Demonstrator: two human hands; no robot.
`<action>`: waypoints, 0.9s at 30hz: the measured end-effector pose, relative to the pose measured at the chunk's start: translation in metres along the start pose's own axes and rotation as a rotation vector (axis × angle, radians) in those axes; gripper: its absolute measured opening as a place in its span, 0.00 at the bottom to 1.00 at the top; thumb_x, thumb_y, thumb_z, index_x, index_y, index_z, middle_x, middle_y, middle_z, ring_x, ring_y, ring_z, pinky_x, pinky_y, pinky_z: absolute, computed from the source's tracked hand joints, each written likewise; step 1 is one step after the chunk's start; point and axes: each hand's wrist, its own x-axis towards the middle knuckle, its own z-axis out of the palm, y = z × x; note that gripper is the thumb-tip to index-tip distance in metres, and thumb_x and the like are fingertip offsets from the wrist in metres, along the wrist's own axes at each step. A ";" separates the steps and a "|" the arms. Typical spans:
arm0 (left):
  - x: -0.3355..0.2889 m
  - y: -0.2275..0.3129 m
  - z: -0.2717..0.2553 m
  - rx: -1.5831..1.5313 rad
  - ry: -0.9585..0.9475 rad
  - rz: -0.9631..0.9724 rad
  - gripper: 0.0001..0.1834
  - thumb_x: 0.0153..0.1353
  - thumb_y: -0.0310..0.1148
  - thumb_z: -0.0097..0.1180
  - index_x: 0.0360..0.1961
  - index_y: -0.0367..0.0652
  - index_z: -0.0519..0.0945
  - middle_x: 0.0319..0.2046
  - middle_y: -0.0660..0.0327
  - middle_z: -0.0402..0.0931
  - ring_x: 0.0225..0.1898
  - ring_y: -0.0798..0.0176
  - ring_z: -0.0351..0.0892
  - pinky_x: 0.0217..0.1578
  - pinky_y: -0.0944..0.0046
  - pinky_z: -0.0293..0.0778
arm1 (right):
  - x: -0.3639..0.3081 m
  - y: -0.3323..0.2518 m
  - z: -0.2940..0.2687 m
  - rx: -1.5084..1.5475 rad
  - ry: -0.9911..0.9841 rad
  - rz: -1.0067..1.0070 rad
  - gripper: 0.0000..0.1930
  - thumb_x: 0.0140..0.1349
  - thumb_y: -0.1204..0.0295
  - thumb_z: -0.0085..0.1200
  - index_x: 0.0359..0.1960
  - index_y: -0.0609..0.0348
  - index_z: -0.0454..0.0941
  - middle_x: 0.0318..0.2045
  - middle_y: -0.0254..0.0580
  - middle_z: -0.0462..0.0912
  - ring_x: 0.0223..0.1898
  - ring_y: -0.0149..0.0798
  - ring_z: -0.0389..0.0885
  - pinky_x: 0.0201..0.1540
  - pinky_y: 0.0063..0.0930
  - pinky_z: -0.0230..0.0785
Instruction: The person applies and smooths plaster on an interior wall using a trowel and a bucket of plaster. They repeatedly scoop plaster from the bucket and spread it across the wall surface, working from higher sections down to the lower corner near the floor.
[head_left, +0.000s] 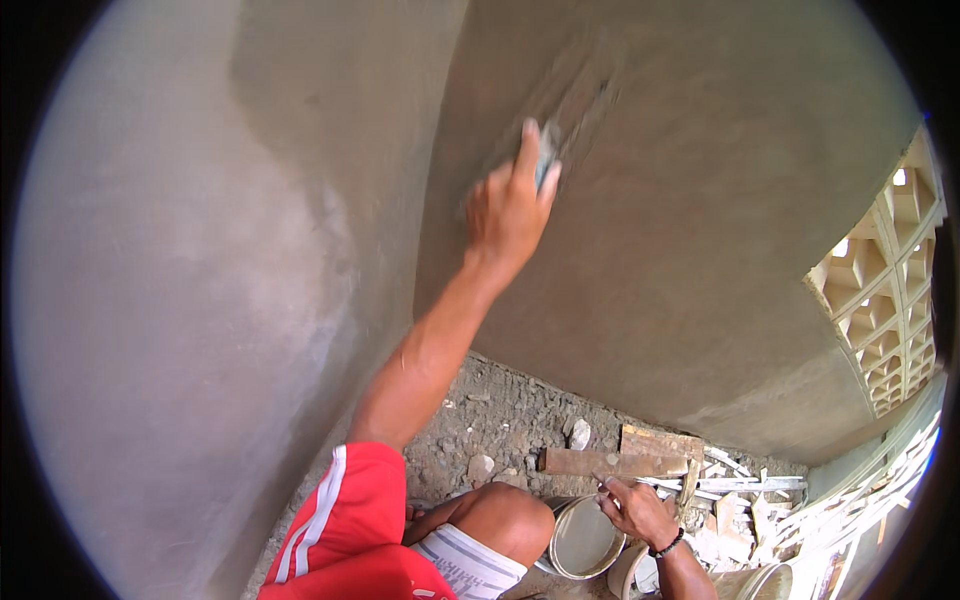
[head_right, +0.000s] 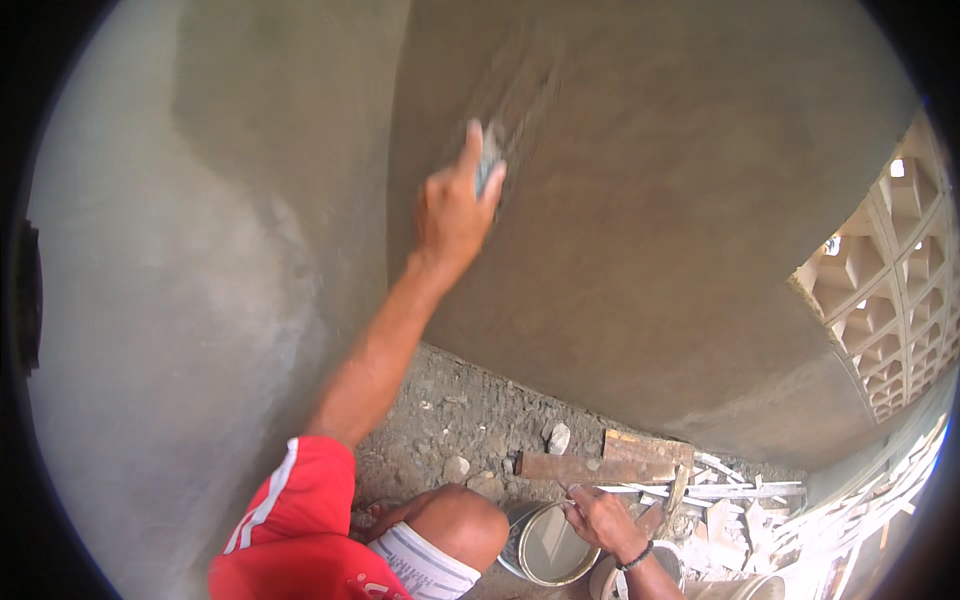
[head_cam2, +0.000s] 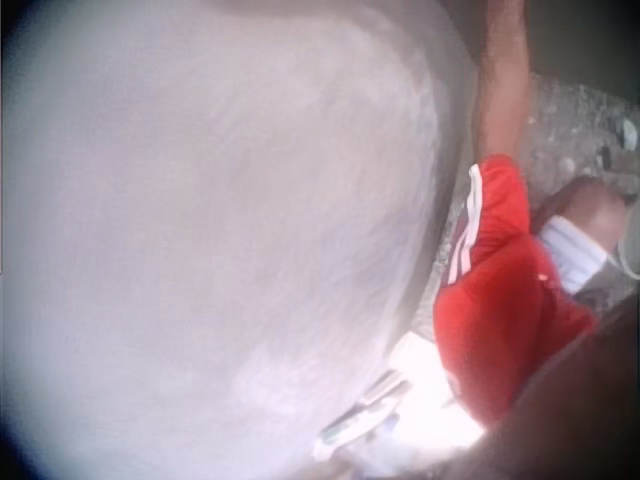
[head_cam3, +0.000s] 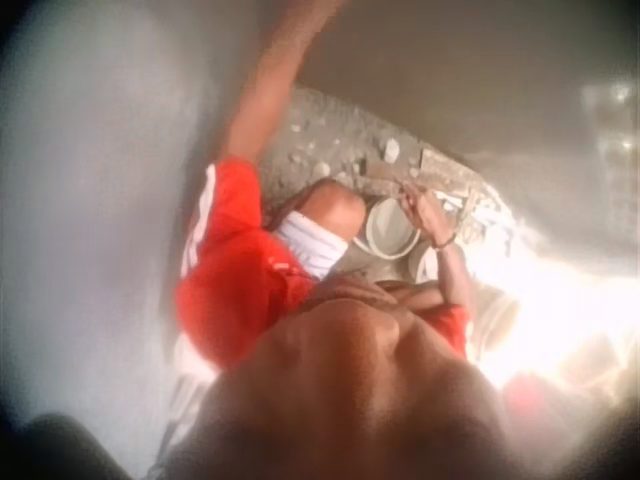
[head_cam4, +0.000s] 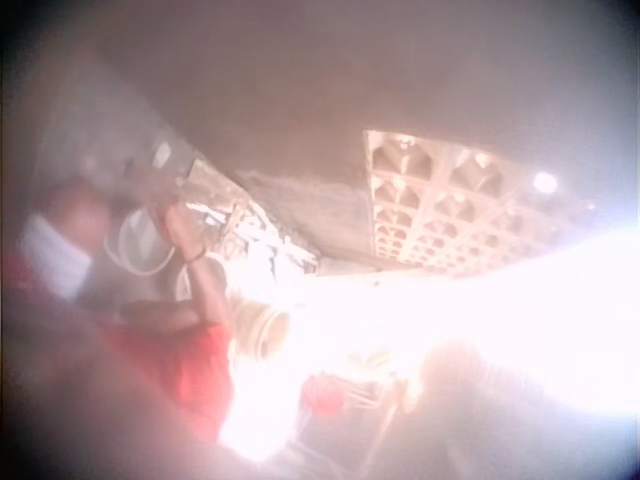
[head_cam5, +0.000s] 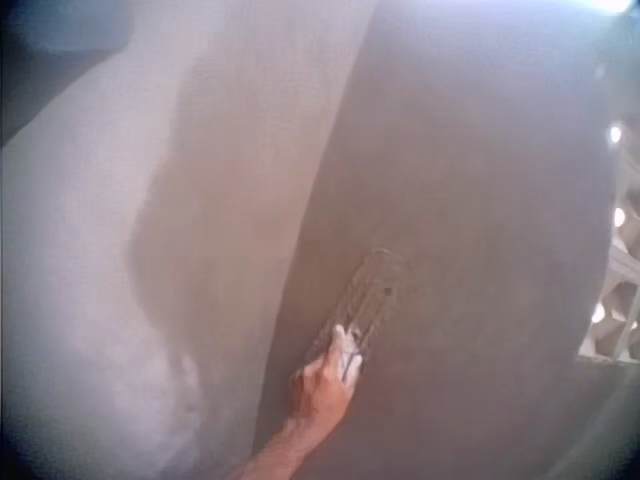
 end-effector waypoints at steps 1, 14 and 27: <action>0.008 0.001 -0.004 -0.012 0.023 -0.017 0.28 0.63 0.34 0.61 0.62 0.35 0.72 0.31 0.40 0.81 0.34 0.40 0.84 0.32 0.51 0.78 | 0.003 -0.003 -0.002 0.004 -0.005 0.009 0.22 0.62 0.69 0.56 0.60 0.55 0.73 0.26 0.53 0.81 0.27 0.57 0.81 0.32 0.48 0.74; -0.005 -0.013 -0.003 -0.033 0.009 -0.080 0.29 0.63 0.34 0.61 0.62 0.32 0.71 0.31 0.37 0.80 0.34 0.39 0.84 0.33 0.53 0.78 | 0.009 -0.013 -0.011 0.024 -0.038 0.040 0.23 0.62 0.70 0.58 0.60 0.56 0.74 0.26 0.52 0.82 0.25 0.56 0.81 0.31 0.46 0.74; -0.074 -0.071 0.009 -0.076 0.037 -0.100 0.29 0.61 0.28 0.62 0.62 0.28 0.70 0.32 0.36 0.80 0.33 0.39 0.84 0.34 0.55 0.78 | 0.024 -0.005 -0.005 0.059 -0.006 -0.097 0.22 0.64 0.67 0.54 0.60 0.56 0.72 0.21 0.54 0.79 0.25 0.56 0.80 0.31 0.48 0.73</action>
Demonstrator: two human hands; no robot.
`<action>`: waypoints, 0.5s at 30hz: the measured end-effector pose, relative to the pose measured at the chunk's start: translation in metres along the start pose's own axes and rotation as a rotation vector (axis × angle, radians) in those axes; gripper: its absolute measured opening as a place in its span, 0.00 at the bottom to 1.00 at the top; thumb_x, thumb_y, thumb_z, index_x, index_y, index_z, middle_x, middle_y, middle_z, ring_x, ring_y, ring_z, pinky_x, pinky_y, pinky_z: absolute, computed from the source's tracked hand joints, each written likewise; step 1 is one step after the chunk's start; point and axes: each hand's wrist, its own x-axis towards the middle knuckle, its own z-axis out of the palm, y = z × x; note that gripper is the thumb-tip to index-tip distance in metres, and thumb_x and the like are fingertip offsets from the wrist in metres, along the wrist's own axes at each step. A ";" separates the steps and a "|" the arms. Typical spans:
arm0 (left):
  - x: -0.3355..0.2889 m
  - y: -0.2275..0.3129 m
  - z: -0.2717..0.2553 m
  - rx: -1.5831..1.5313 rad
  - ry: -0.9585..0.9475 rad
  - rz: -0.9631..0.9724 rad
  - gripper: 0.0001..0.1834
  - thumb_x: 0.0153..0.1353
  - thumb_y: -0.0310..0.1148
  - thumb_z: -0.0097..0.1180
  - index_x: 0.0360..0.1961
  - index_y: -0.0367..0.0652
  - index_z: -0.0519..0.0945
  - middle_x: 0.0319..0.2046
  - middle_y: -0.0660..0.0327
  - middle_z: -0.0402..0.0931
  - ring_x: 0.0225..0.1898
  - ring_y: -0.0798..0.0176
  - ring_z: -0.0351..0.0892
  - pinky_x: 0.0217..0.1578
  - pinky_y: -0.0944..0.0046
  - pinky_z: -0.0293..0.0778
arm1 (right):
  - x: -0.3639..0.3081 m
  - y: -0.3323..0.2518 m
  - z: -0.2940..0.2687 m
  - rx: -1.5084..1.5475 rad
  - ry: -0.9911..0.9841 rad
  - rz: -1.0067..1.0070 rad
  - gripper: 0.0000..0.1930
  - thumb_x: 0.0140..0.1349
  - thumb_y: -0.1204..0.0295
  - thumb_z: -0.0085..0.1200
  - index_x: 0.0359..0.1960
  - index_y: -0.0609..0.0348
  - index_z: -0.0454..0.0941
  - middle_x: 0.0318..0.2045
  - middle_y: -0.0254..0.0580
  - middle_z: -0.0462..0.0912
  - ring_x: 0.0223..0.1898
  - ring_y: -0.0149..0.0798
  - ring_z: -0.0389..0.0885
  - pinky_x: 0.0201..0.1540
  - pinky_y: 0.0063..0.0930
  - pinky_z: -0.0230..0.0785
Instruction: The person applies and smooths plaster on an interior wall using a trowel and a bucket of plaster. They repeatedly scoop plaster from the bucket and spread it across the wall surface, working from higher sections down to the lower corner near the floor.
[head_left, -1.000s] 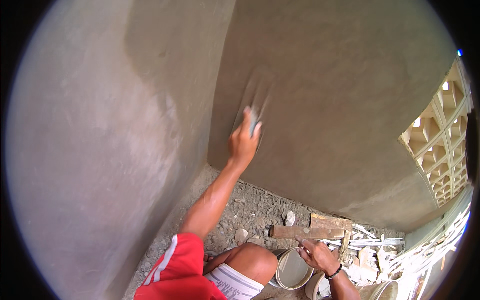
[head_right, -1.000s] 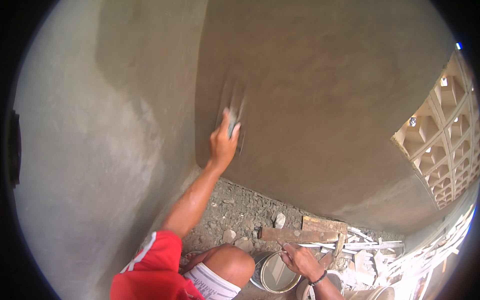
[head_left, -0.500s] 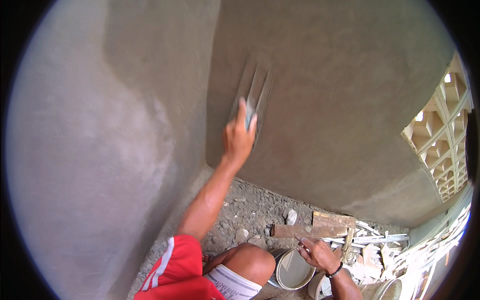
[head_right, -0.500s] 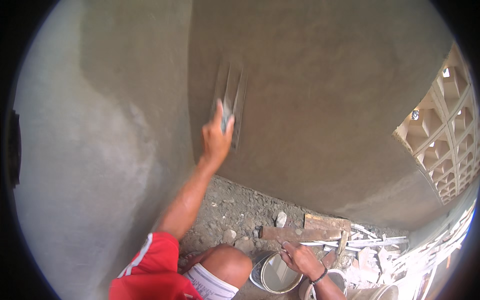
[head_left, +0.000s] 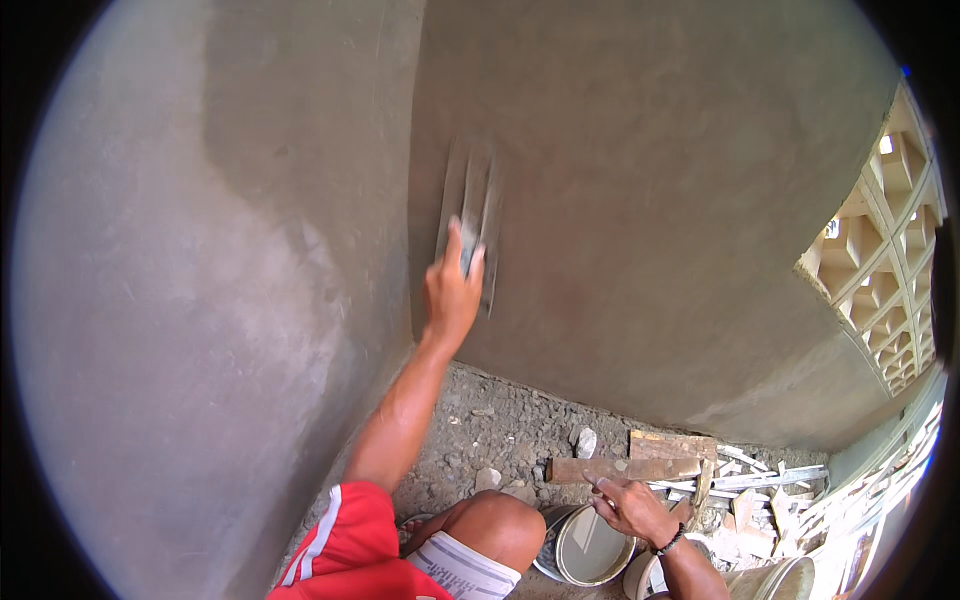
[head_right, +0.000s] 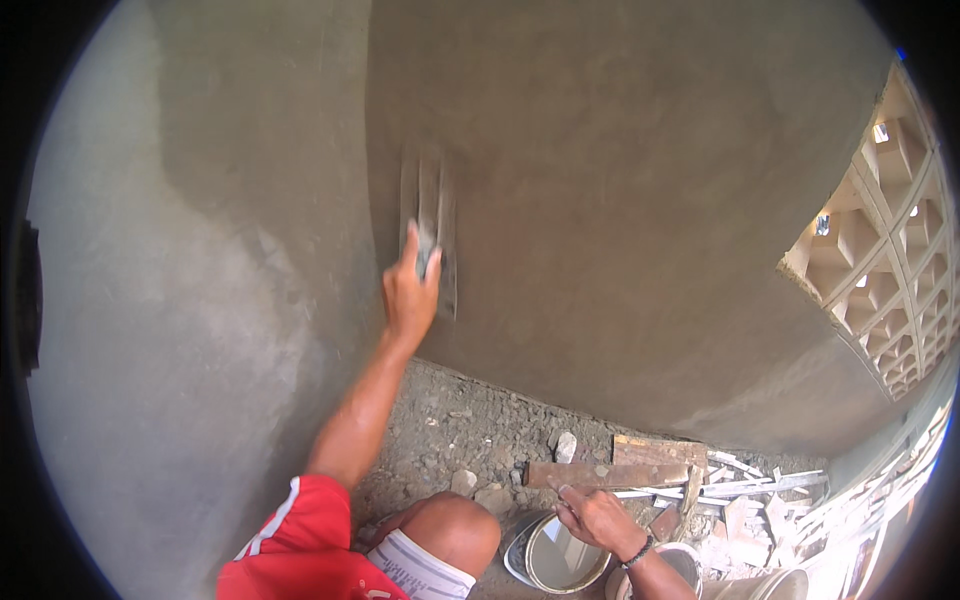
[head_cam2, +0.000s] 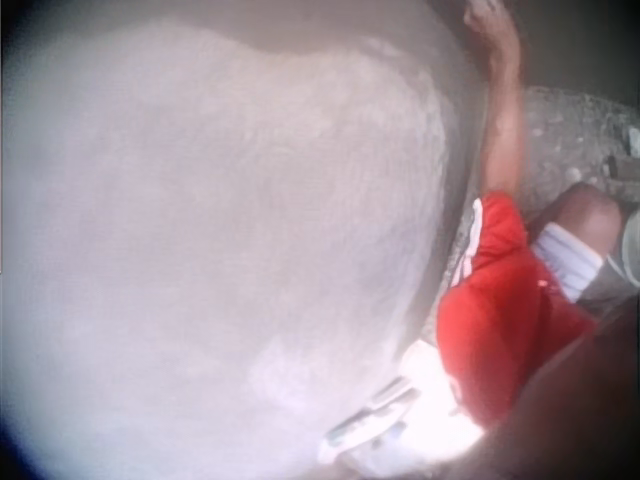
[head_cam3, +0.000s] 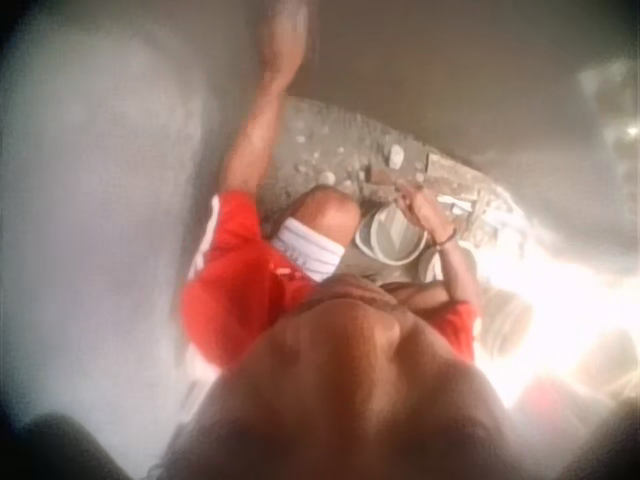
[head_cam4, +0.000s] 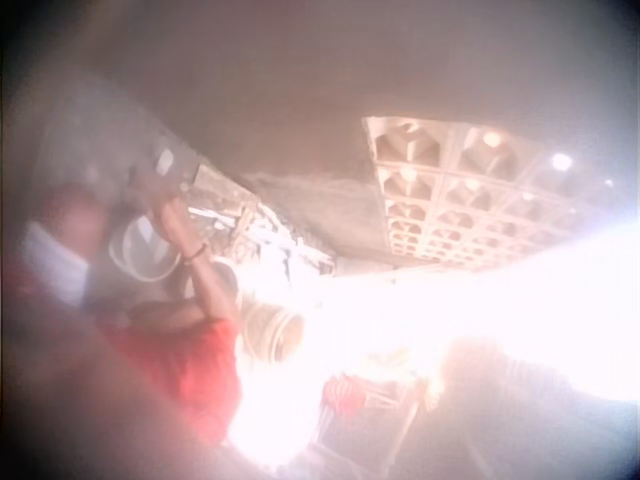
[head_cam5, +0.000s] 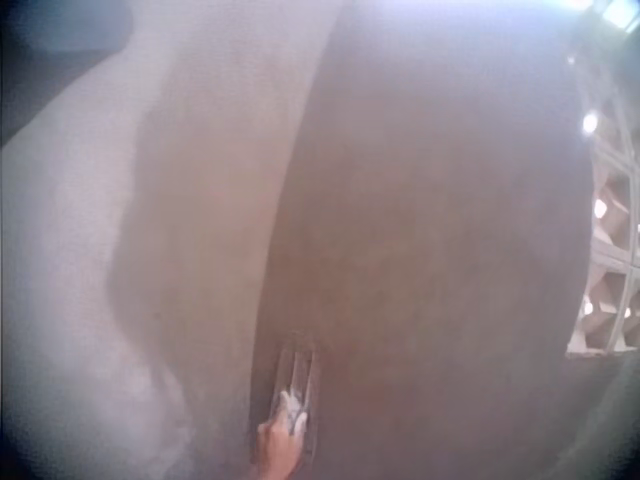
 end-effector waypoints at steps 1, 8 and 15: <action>0.034 0.028 -0.002 0.009 -0.008 0.004 0.28 0.62 0.29 0.62 0.62 0.29 0.71 0.34 0.36 0.81 0.34 0.38 0.84 0.36 0.54 0.79 | -0.003 0.002 0.001 0.015 0.016 -0.004 0.22 0.64 0.67 0.54 0.60 0.56 0.72 0.20 0.54 0.78 0.24 0.56 0.80 0.30 0.48 0.73; 0.166 0.101 -0.044 0.120 0.185 0.114 0.27 0.64 0.37 0.59 0.61 0.35 0.73 0.32 0.36 0.80 0.35 0.36 0.83 0.36 0.46 0.77 | 0.003 0.009 0.004 0.000 -0.012 0.022 0.22 0.64 0.68 0.55 0.59 0.57 0.73 0.22 0.54 0.80 0.26 0.57 0.81 0.31 0.48 0.73; 0.041 0.016 -0.006 0.100 0.088 0.165 0.29 0.64 0.33 0.60 0.62 0.30 0.70 0.34 0.37 0.81 0.33 0.40 0.85 0.33 0.50 0.79 | 0.009 0.010 0.010 0.008 -0.037 0.020 0.18 0.62 0.69 0.56 0.54 0.57 0.75 0.23 0.53 0.80 0.27 0.57 0.81 0.31 0.49 0.74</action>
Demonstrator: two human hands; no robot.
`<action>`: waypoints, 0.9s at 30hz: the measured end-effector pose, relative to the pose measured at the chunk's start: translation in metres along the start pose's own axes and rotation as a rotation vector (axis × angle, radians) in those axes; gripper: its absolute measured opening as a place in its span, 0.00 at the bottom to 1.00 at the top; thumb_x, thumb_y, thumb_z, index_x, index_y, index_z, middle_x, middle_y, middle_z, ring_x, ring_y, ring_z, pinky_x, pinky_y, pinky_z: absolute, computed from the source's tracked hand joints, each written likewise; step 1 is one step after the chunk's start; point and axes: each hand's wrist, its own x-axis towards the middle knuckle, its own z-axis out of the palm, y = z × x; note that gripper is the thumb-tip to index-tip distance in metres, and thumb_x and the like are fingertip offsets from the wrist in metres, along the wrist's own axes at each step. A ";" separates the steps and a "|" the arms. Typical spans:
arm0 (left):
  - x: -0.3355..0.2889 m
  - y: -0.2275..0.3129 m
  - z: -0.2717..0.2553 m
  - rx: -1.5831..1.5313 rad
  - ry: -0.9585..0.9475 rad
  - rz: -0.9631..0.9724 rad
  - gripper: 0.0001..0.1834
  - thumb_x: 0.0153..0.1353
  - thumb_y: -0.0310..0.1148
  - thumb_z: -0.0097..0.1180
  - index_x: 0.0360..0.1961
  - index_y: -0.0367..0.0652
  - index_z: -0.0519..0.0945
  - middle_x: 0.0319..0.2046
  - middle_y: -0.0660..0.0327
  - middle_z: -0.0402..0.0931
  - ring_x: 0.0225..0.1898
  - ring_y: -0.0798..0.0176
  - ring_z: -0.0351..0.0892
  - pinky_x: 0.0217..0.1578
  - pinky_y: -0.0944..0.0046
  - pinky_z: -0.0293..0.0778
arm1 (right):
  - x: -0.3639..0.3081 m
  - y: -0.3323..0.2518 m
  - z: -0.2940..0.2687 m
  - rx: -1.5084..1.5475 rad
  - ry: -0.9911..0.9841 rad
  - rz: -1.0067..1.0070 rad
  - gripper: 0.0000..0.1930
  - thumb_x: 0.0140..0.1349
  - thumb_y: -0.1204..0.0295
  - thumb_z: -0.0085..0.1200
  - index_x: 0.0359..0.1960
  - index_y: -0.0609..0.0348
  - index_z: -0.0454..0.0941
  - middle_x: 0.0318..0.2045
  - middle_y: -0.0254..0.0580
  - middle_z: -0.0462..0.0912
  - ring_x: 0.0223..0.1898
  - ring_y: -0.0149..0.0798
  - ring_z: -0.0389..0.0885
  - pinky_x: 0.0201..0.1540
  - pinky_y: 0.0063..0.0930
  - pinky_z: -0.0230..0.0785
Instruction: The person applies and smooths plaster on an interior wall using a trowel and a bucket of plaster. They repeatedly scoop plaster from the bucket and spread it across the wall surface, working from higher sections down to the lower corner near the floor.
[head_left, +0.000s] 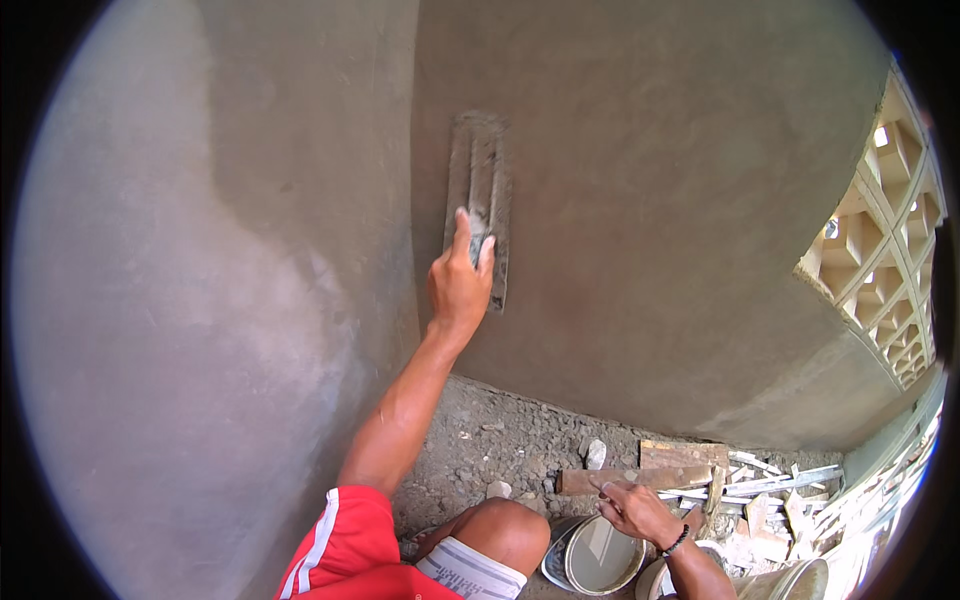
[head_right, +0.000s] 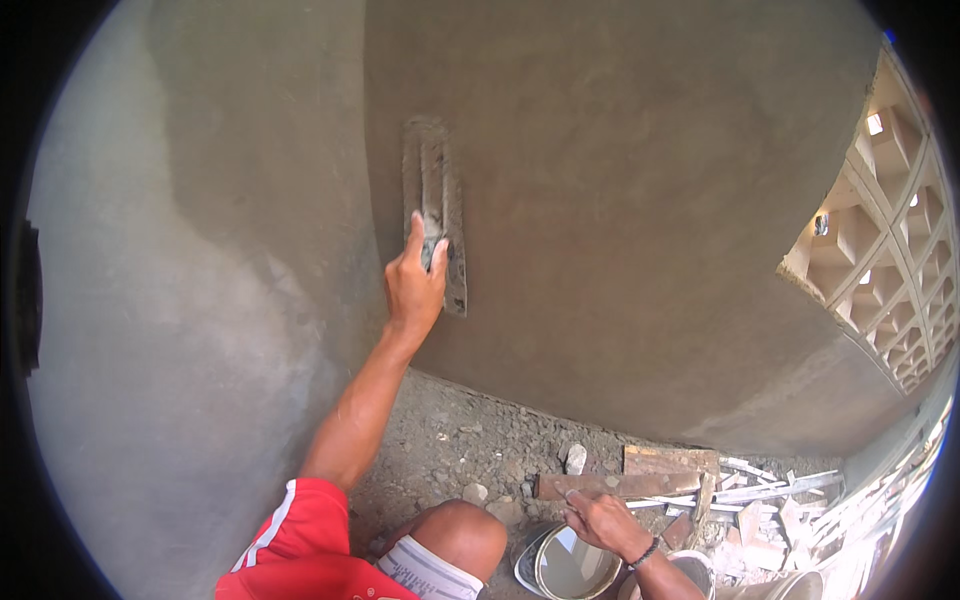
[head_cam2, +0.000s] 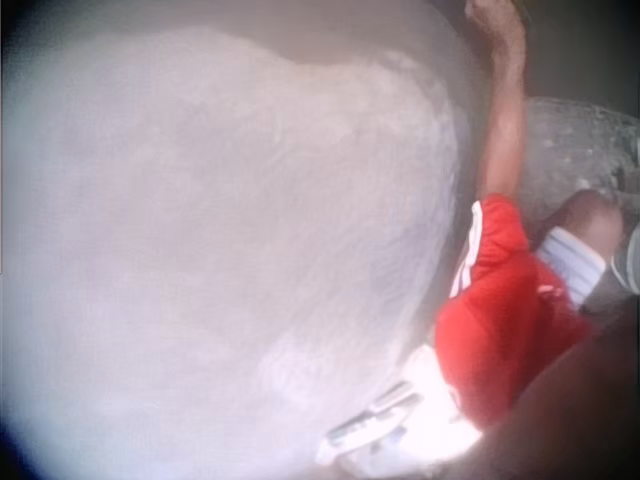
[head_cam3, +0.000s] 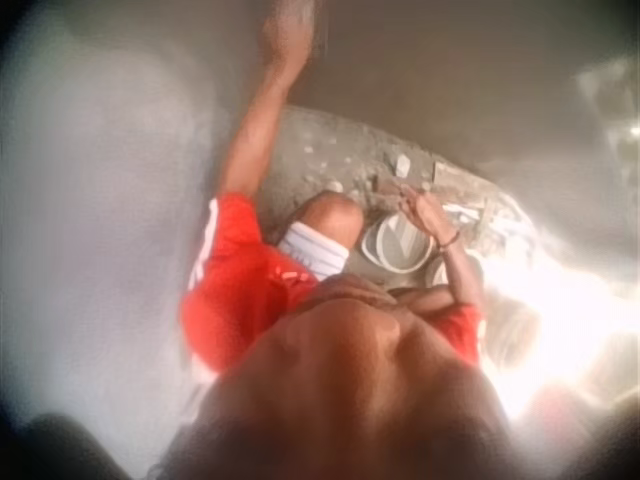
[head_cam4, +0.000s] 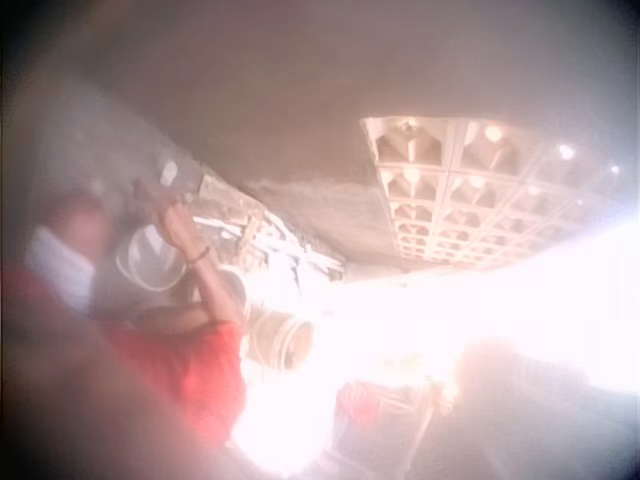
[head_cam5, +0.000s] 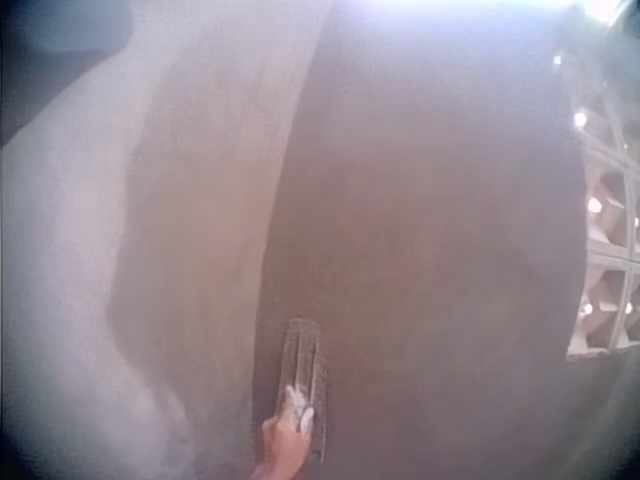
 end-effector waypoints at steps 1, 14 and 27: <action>0.019 0.021 -0.002 0.015 -0.071 -0.016 0.29 0.63 0.34 0.61 0.63 0.31 0.70 0.34 0.37 0.81 0.34 0.38 0.84 0.34 0.50 0.79 | -0.003 0.004 -0.001 -0.017 -0.009 0.014 0.18 0.62 0.69 0.56 0.53 0.57 0.75 0.22 0.54 0.80 0.27 0.57 0.81 0.31 0.49 0.74; 0.029 -0.004 -0.010 0.081 0.092 0.027 0.29 0.64 0.36 0.60 0.64 0.36 0.71 0.33 0.38 0.82 0.33 0.39 0.85 0.35 0.49 0.79 | -0.004 0.001 -0.009 0.042 0.104 -0.019 0.19 0.63 0.66 0.55 0.55 0.56 0.75 0.19 0.55 0.79 0.24 0.59 0.80 0.30 0.51 0.74; 0.124 0.048 -0.039 0.030 0.009 -0.147 0.28 0.64 0.39 0.59 0.62 0.36 0.73 0.40 0.37 0.82 0.43 0.40 0.84 0.45 0.51 0.78 | -0.013 0.007 -0.009 0.017 0.103 0.002 0.19 0.64 0.65 0.54 0.56 0.56 0.75 0.17 0.55 0.77 0.22 0.59 0.79 0.30 0.52 0.73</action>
